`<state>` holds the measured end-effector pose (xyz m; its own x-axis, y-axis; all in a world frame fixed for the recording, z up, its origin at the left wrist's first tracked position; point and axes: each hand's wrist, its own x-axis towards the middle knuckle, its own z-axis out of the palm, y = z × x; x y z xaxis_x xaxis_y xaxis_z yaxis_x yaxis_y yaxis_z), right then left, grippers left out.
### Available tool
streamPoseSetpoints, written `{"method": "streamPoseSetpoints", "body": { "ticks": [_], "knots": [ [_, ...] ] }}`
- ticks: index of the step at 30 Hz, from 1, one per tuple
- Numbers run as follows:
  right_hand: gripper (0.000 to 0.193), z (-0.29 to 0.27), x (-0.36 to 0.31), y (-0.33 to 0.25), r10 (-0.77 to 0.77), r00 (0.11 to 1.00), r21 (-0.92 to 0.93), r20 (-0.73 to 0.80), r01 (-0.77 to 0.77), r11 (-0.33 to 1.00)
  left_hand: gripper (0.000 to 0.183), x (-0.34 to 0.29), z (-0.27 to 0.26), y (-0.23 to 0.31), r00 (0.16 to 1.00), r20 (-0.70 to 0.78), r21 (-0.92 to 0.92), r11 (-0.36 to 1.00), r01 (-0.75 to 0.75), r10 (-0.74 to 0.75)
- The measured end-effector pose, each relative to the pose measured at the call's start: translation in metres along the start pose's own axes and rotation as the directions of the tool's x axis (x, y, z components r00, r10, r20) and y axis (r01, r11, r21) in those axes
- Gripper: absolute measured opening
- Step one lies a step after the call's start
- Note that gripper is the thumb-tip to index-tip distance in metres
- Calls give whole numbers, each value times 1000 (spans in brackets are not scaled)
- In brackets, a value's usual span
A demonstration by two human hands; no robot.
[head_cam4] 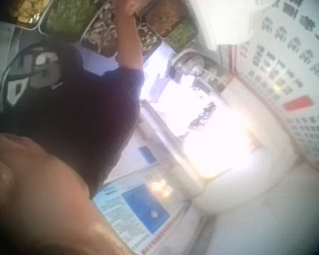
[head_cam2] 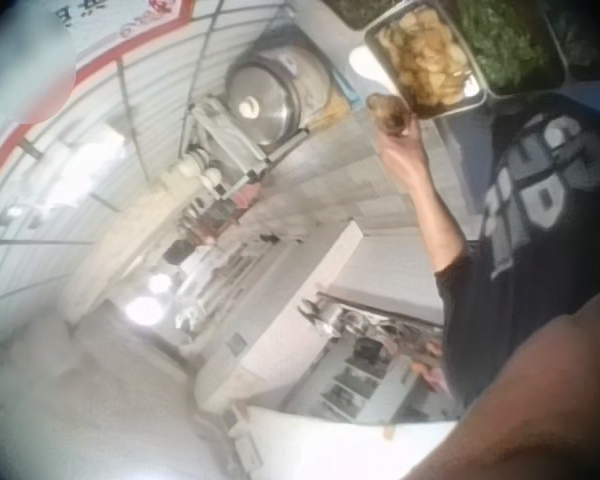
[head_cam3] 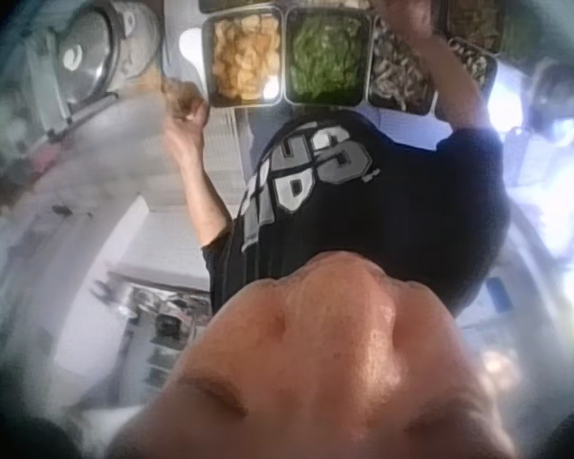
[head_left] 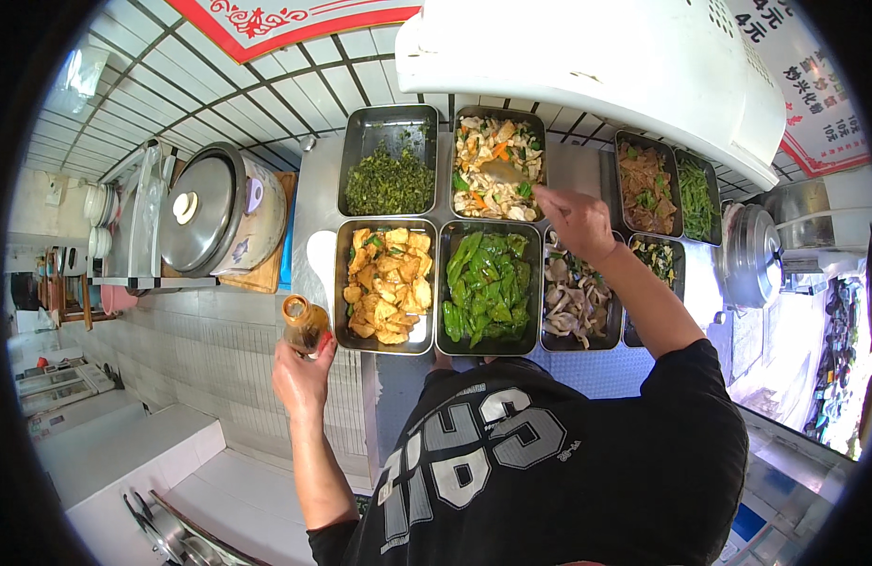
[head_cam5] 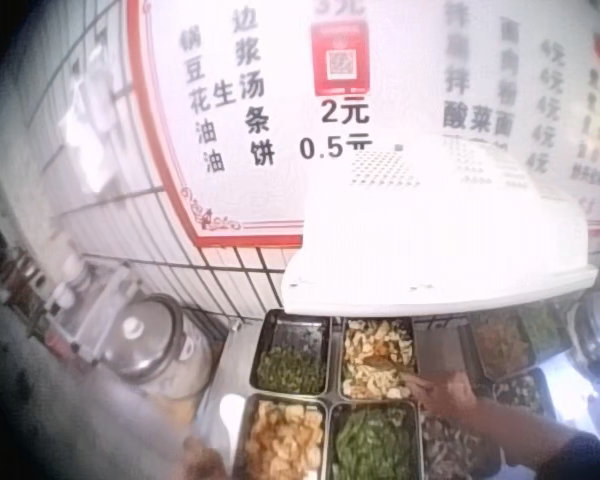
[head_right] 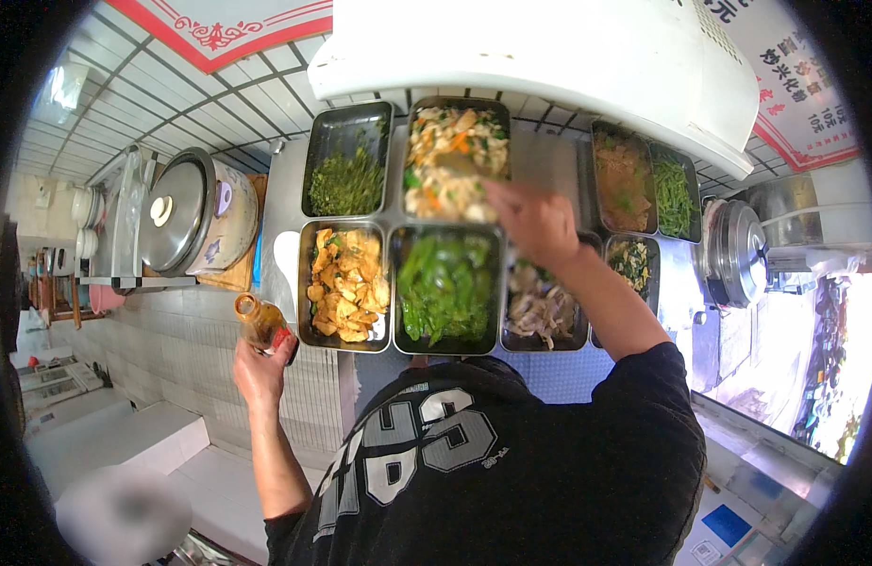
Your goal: The person retrieves a sauce bottle from a shelf, opens it, and uses a ladle to pour sauce over several trays of prepared food. They then close the bottle, return it to the shelf, and clean a wok and a cutting board.
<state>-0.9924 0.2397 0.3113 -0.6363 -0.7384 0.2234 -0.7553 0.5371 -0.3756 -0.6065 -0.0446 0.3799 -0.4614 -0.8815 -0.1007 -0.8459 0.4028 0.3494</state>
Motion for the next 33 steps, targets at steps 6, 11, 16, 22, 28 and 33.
{"method": "streamPoseSetpoints", "body": {
  "ticks": [6,11,16,22,28,33],
  "knots": [
    [26,4,-6,-22,-235,950,-38,-207,232,972,50,0,-1,-1,998,20,18,998,56,-56],
    [21,0,-10,-39,-233,971,58,48,230,971,50,1,1,-5,1000,-10,-50,998,-23,22],
    [19,-7,-14,-51,-258,960,48,112,254,966,48,0,0,-7,999,2,-9,999,36,-36],
    [21,-14,7,-52,-200,979,25,-35,201,979,48,-3,-4,-8,999,-35,16,1000,1,0],
    [23,-10,14,-44,-382,870,-209,311,455,866,50,-4,-4,-6,998,-55,-22,1000,-11,9],
    [23,-5,10,-29,-234,919,-236,318,316,919,52,-5,-4,-10,999,-47,-13,1000,4,-4]
  ]
}}
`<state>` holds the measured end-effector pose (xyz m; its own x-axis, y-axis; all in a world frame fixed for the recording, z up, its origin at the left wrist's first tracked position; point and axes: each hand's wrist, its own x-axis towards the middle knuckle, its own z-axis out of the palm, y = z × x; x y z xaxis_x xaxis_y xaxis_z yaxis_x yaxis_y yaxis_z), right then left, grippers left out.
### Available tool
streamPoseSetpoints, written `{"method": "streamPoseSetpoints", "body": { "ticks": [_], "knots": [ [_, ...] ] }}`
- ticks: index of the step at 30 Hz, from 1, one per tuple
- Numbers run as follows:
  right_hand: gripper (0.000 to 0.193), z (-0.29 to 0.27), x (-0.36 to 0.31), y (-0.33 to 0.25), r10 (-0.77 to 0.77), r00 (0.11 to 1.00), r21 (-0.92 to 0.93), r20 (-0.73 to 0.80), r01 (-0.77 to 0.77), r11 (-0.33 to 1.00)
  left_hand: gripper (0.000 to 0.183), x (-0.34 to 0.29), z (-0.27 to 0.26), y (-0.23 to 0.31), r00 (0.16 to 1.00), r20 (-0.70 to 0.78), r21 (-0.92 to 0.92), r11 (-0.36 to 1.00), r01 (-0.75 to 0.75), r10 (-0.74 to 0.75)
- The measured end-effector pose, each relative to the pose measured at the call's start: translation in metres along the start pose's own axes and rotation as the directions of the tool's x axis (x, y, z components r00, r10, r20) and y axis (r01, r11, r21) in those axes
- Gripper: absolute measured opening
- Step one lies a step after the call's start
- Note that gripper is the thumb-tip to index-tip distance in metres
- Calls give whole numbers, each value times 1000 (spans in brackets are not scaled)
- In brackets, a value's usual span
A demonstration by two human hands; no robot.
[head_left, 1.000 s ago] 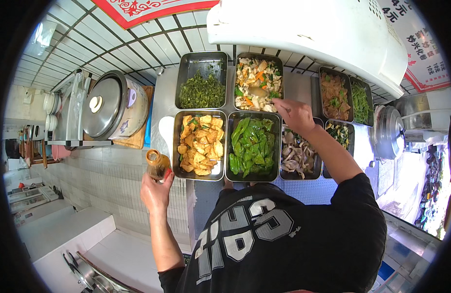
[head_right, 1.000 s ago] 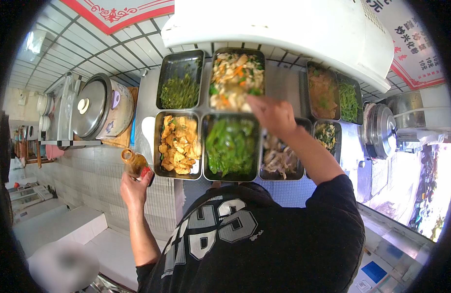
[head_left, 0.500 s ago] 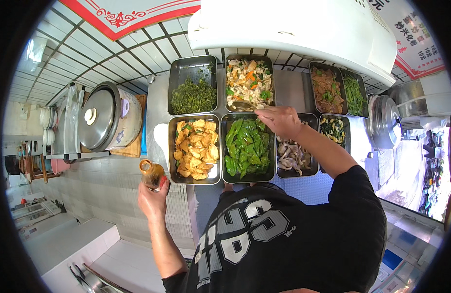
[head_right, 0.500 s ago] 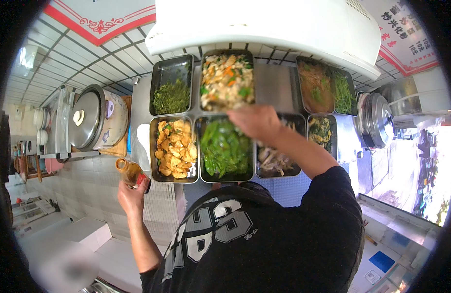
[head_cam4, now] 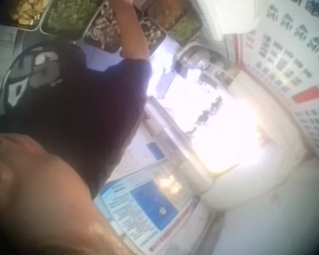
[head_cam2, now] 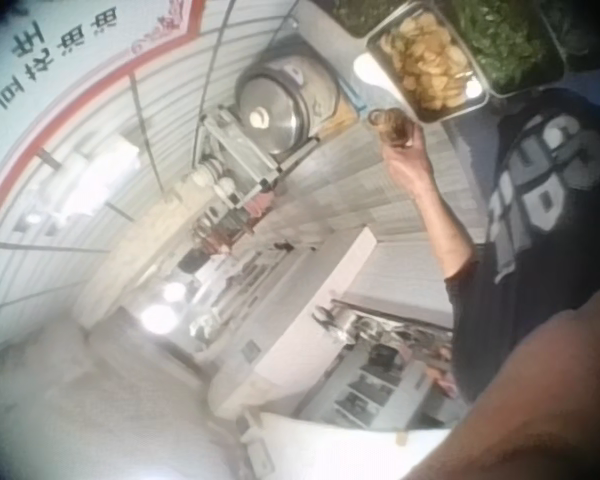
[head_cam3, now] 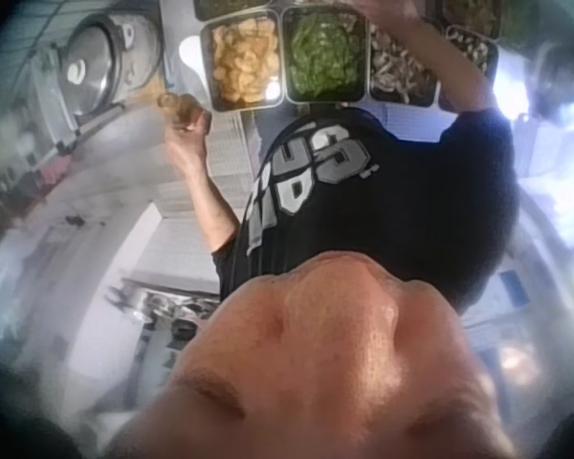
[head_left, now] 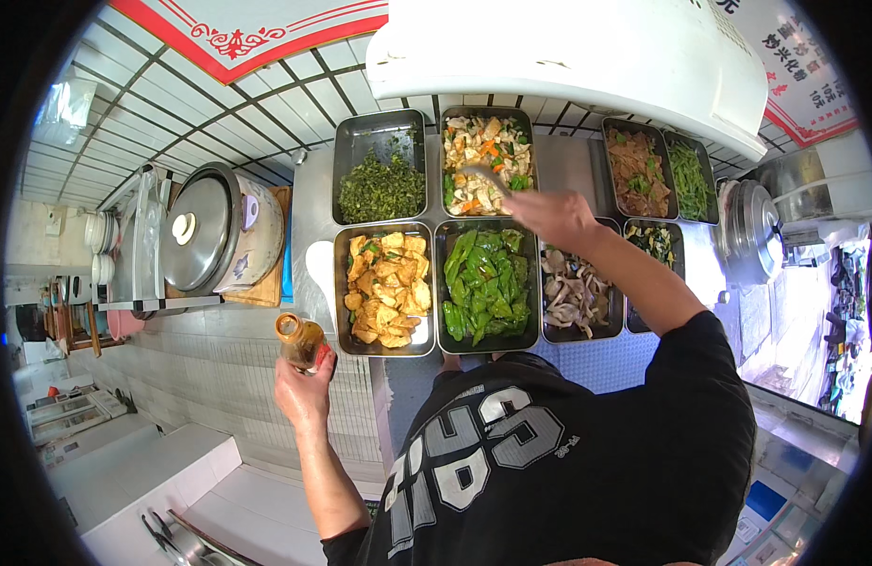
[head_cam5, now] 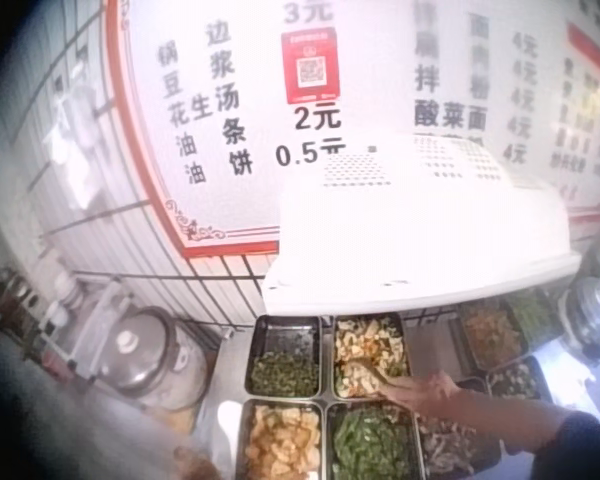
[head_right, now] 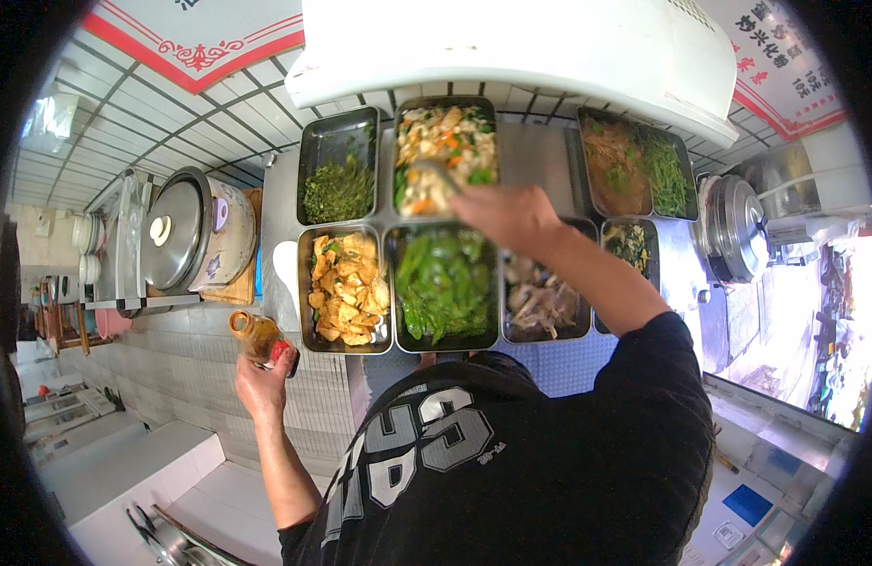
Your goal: The person retrieves a sauce bottle from a shelf, opens it, and uses a ladle to pour sauce over several trays of prepared food. They then close the bottle, return it to the shelf, and clean a wok and a cutting board.
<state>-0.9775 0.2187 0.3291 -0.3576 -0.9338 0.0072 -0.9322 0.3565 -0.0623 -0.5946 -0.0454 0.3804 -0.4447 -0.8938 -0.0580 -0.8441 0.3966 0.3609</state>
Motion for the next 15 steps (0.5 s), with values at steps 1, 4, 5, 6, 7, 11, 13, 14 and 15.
{"method": "streamPoseSetpoints", "body": {
  "ticks": [1,4,5,6,7,11,13,14,15],
  "knots": [
    [25,2,5,4,71,995,85,-72,-65,994,52,1,0,0,1000,-1,-16,1000,-15,15],
    [34,8,27,12,342,908,307,-241,-263,915,52,2,1,-1,1000,9,0,1000,-6,6],
    [39,9,34,13,475,856,506,-206,-322,800,51,1,0,-1,1000,18,20,1000,10,-10],
    [40,11,40,13,617,782,703,-89,-390,595,52,2,1,-1,1000,12,29,1000,1,-1],
    [43,12,44,12,714,699,831,25,-412,375,52,1,1,-2,1000,15,16,1000,-2,2],
    [56,10,55,6,754,628,841,193,-502,203,53,0,2,-5,1000,7,12,1000,-17,17],
    [54,8,59,3,737,661,751,141,-556,355,53,0,2,-5,1000,9,5,1000,-13,13],
    [54,7,62,1,718,681,696,143,-585,416,53,-1,2,-6,1000,14,-3,1000,-6,6],
    [51,6,66,0,699,710,643,90,-577,503,53,-1,1,-6,1000,19,-11,1000,2,-2]
  ]
}}
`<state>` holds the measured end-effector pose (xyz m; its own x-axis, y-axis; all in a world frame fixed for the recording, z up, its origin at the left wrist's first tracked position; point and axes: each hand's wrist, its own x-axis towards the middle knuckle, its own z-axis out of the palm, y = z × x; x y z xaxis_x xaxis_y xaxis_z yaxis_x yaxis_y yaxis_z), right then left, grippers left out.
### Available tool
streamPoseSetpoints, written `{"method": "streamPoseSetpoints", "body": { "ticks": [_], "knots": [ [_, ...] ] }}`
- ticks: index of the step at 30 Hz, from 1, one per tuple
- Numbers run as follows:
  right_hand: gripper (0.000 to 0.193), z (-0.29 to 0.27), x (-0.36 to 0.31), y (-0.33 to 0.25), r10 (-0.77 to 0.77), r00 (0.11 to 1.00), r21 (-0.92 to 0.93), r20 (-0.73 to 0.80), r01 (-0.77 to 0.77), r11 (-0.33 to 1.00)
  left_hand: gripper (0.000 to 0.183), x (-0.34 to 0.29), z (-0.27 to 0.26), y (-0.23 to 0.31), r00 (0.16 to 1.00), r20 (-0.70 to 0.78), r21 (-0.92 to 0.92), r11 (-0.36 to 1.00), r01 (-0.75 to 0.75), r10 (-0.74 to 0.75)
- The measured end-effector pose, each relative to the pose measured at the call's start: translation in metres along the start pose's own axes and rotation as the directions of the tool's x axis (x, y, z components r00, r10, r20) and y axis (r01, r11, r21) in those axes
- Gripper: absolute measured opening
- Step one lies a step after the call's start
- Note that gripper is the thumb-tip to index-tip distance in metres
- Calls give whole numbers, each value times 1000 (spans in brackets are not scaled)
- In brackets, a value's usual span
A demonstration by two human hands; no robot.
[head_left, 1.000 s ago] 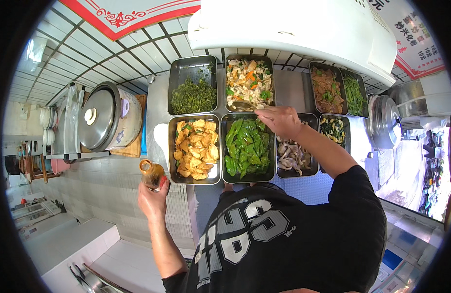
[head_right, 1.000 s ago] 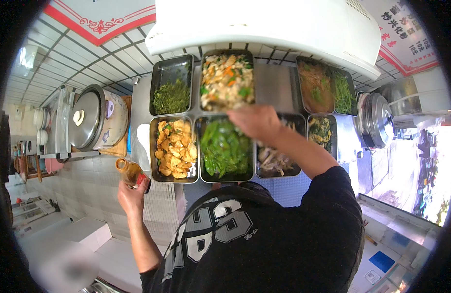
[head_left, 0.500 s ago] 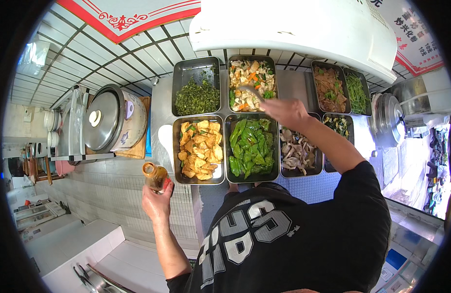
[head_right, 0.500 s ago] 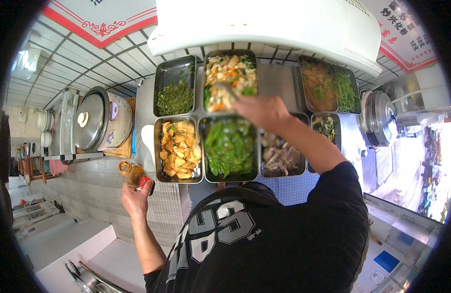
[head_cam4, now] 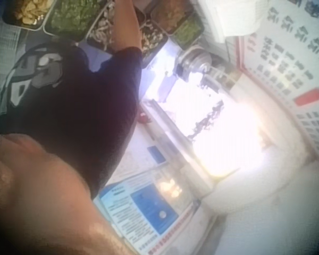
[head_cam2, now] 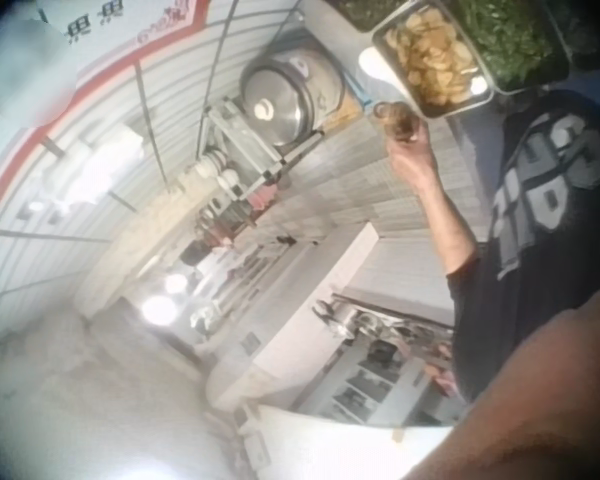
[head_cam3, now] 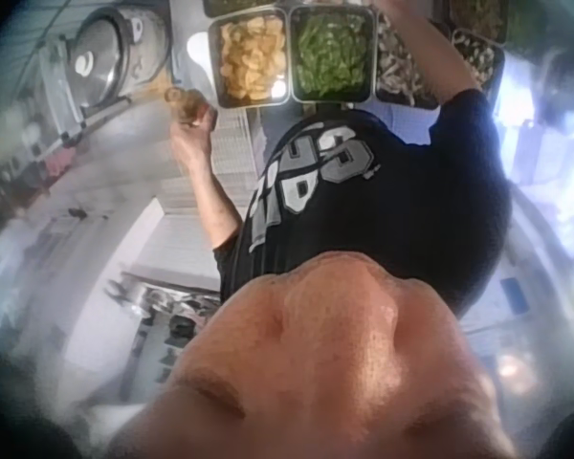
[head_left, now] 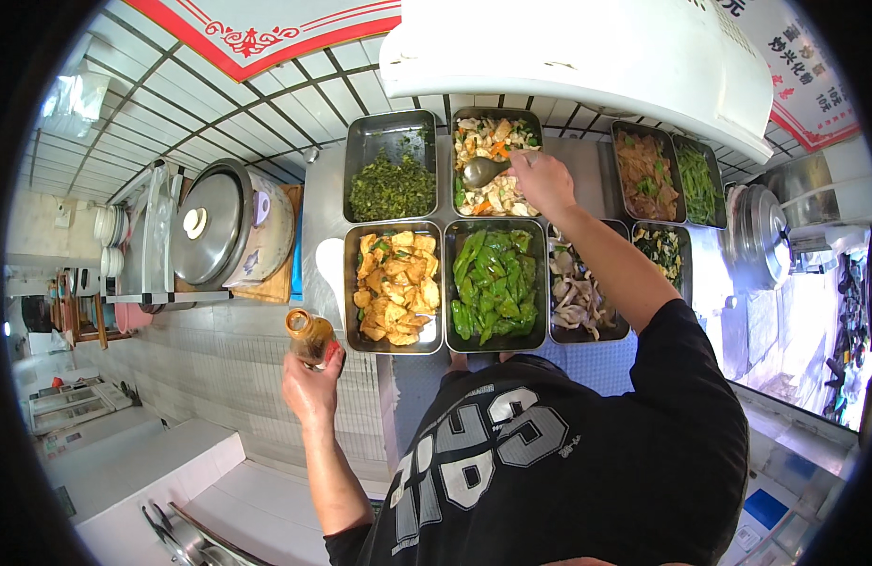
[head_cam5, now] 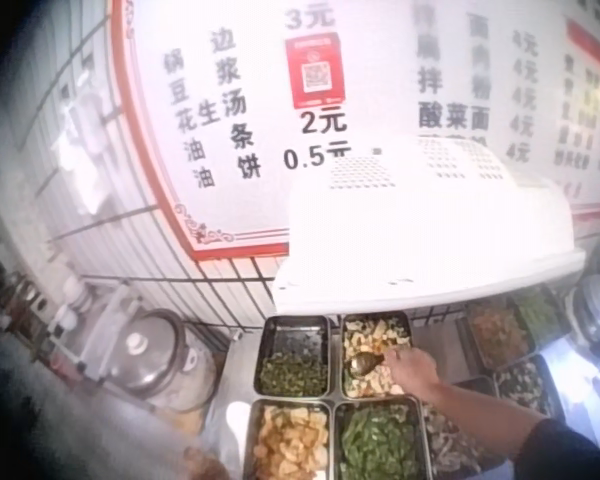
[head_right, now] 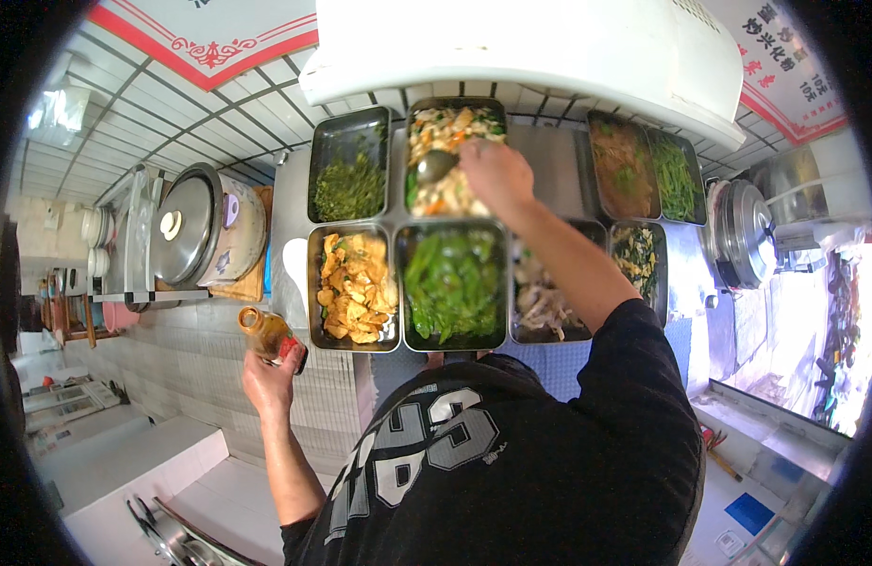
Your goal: The person retrieves a sauce bottle from a shelf, opens it, and uses a ladle to pour sauce over several trays of prepared food. They then close the bottle, return it to the shelf, and clean a wok and a cutting board.
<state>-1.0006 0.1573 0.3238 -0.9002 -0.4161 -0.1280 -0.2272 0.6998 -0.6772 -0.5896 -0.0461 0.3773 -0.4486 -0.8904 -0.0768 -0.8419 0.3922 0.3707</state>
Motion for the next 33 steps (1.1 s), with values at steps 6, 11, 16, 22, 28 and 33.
{"method": "streamPoseSetpoints", "body": {
  "ticks": [6,11,16,22,28,33],
  "knots": [
    [44,13,9,-4,-211,976,-208,45,216,954,52,-2,-3,3,1000,-23,31,999,-17,18],
    [39,5,32,29,108,984,233,140,-138,963,51,-3,-5,2,1000,-22,-17,1000,-8,7],
    [42,-6,52,70,364,881,667,302,-468,580,50,2,-5,6,1000,-7,-10,1000,-10,10],
    [40,-44,12,81,121,975,532,189,-205,822,48,4,-5,11,999,-5,-13,999,-37,37],
    [40,-66,-38,51,-71,987,124,142,53,991,48,10,-2,21,999,11,8,999,-43,43],
    [29,-47,-60,34,-464,855,-264,230,514,816,49,16,3,32,996,17,-7,996,-91,91]
  ]
}}
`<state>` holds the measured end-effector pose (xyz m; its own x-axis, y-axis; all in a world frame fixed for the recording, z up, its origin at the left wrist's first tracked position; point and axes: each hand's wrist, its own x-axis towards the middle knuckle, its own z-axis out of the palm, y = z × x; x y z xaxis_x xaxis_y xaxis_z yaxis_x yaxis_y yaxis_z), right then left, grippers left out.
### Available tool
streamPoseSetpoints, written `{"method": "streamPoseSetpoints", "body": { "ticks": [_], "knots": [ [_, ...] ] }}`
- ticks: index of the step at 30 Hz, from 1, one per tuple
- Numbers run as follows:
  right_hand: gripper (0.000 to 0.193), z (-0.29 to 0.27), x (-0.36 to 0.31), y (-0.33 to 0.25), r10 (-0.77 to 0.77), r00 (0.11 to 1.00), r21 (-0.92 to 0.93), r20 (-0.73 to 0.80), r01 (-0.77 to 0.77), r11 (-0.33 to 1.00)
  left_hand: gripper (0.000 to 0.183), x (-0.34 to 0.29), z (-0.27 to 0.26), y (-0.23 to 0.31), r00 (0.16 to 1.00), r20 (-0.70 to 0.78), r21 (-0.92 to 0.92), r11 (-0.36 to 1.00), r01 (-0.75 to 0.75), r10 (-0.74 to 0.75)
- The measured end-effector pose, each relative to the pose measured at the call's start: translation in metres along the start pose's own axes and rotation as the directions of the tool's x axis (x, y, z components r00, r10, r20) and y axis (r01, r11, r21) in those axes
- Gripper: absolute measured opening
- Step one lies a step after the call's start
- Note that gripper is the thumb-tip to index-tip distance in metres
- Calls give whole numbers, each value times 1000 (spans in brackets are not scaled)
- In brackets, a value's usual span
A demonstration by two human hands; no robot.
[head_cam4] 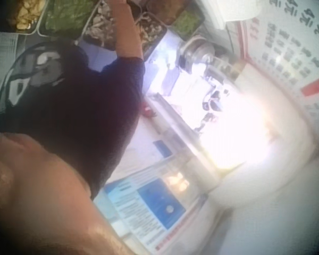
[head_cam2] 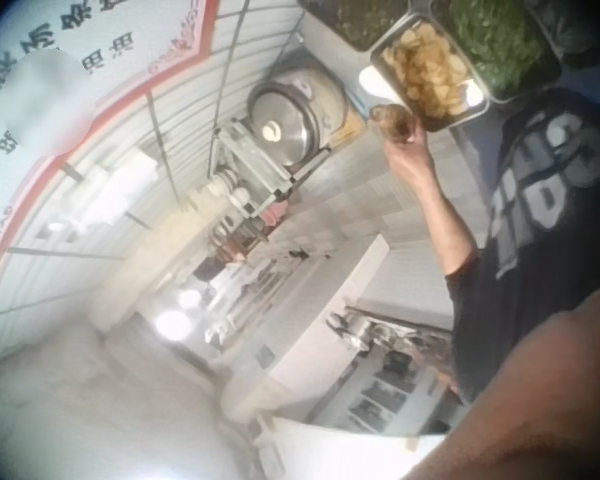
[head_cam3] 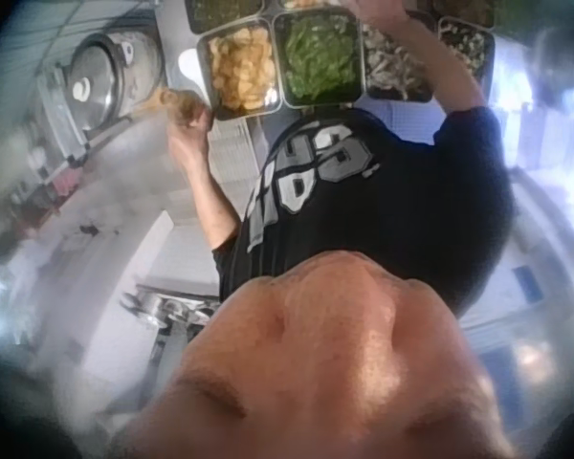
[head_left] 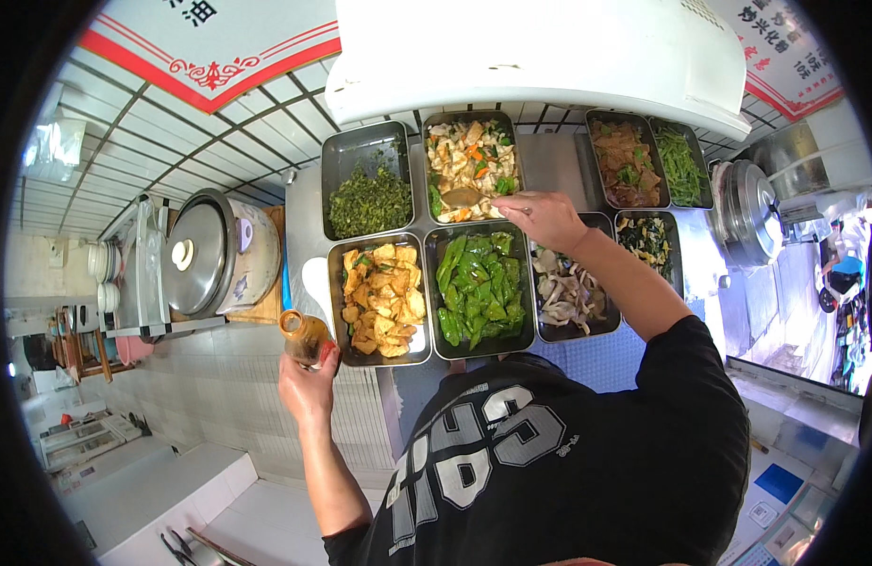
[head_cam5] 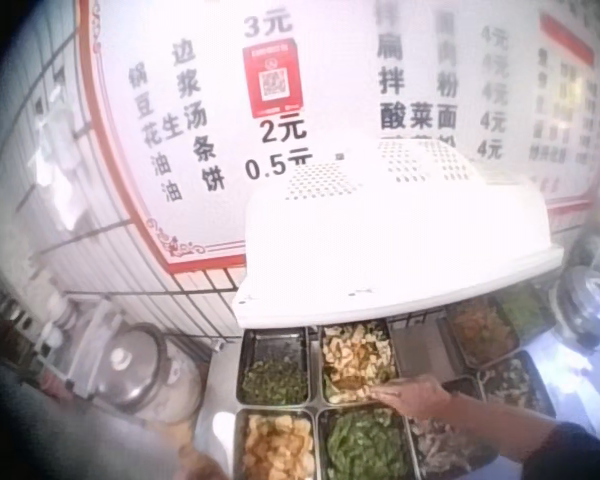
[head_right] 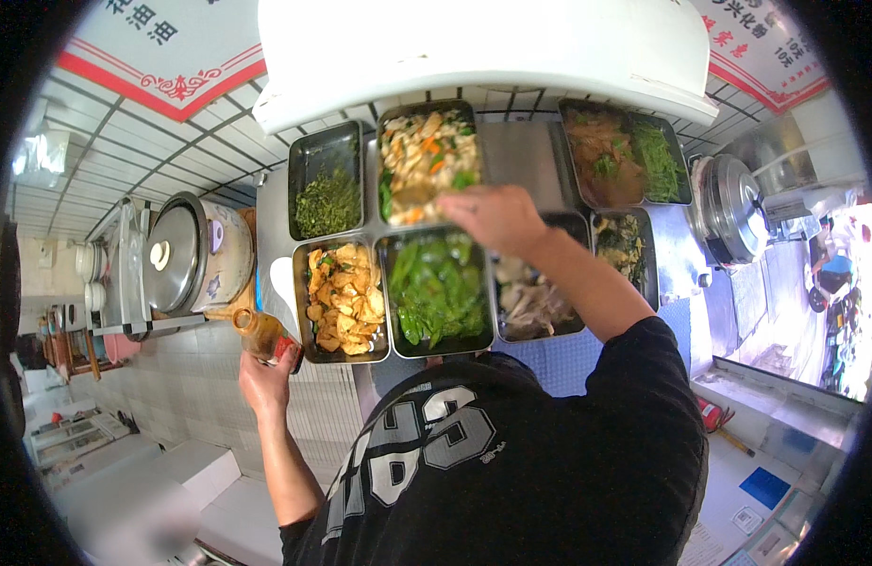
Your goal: The person retrieves a sauce bottle from a shelf, opens it, and uses a ladle to pour sauce over several trays of prepared food. They then close the bottle, return it to the shelf, and clean a wok and a cutting board.
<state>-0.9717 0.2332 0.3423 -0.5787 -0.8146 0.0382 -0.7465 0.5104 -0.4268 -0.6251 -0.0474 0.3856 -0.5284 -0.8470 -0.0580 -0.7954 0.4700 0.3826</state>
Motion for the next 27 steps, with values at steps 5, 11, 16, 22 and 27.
{"method": "streamPoseSetpoints", "body": {
  "ticks": [5,11,16,22,27],
  "knots": [
    [22,7,-14,-4,-126,991,-20,-34,125,992,51,-1,-2,4,999,-29,-52,998,-45,43],
    [18,8,-24,0,-223,969,-153,-108,205,967,53,-4,-5,4,999,-25,-19,999,-31,31],
    [20,5,-10,8,-115,972,-171,-206,80,982,53,-5,-5,7,1000,-27,30,1000,5,-4],
    [22,-6,-14,24,-253,967,-244,40,255,936,52,-7,-7,9,999,-37,-1,1000,-2,2],
    [28,-13,-41,31,-376,926,-281,6,363,888,52,-7,-7,9,1000,-21,-4,1000,15,-15]
  ]
}}
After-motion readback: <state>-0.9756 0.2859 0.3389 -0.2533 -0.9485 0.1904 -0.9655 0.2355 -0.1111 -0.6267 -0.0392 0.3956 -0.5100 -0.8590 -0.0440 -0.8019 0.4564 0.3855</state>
